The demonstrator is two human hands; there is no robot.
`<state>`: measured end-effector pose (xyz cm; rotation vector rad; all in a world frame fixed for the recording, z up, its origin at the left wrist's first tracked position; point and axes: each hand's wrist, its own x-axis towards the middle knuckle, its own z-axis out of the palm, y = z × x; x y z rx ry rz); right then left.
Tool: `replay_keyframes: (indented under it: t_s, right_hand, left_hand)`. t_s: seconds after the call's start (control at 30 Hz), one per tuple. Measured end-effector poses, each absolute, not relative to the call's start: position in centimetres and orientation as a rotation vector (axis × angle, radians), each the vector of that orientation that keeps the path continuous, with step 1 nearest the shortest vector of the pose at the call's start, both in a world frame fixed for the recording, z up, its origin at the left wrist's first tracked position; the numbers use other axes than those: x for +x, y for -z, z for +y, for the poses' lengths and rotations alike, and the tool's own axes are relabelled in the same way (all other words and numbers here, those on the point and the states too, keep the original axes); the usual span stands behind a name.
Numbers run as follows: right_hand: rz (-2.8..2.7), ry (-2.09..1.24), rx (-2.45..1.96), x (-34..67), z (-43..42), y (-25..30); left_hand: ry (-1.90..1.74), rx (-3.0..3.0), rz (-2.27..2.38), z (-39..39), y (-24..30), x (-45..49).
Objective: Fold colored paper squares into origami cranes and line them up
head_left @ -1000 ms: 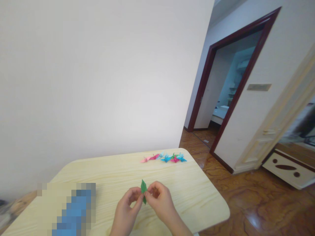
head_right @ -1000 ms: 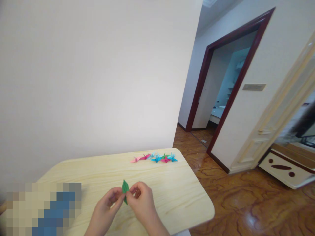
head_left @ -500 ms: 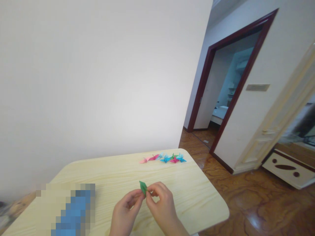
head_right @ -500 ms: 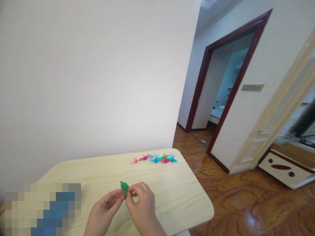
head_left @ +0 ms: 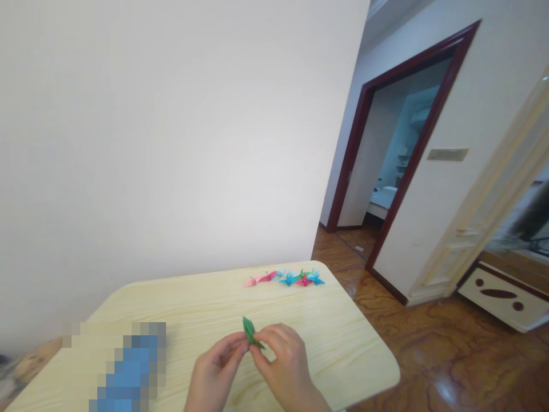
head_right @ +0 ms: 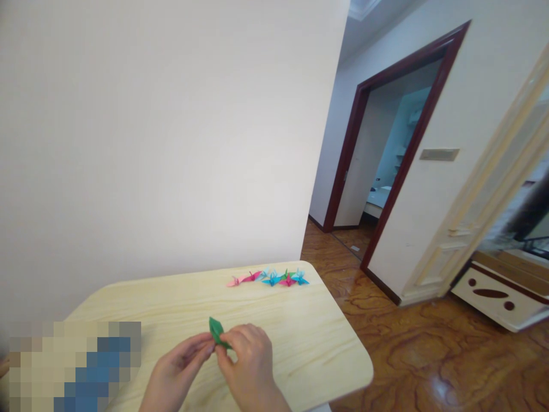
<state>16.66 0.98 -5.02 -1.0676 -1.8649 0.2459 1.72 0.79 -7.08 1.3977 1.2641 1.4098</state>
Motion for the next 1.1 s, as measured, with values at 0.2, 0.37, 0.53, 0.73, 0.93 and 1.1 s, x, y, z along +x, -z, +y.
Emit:
replay_keyframes:
  t_s: [0.2, 0.37, 0.53, 0.73, 0.93, 1.1]
  right_hand:
    - [-1.725, -0.539, -1.114, 16.4, 1.0, 4.7]
    - [-1.693, -0.621, -1.166, 16.5, 1.0, 4.2]
    - [-1.729, -0.622, -1.185, 16.7, 1.0, 4.2]
    - [-1.805, -0.388, -1.266, 16.4, 0.8, 4.5]
    - [-1.842, -0.209, -1.318, 16.2, 0.6, 4.8]
    - [-1.868, -0.234, -1.272, 16.4, 0.6, 4.9]
  left_hand:
    - [-1.392, 1.544, 1.291, 0.4, 7.1, 1.6]
    - [-1.417, 1.59, 1.297, 0.2, 6.6, 1.7]
    - [-1.403, 1.693, 1.308, 0.0, 6.3, 1.6]
    - [-1.442, 1.933, 1.346, -0.1, 6.2, 1.5]
    - [-1.501, 2.173, 1.354, 0.0, 6.4, 1.4]
    - [-1.51, 2.269, 1.351, 0.1, 6.7, 1.1]
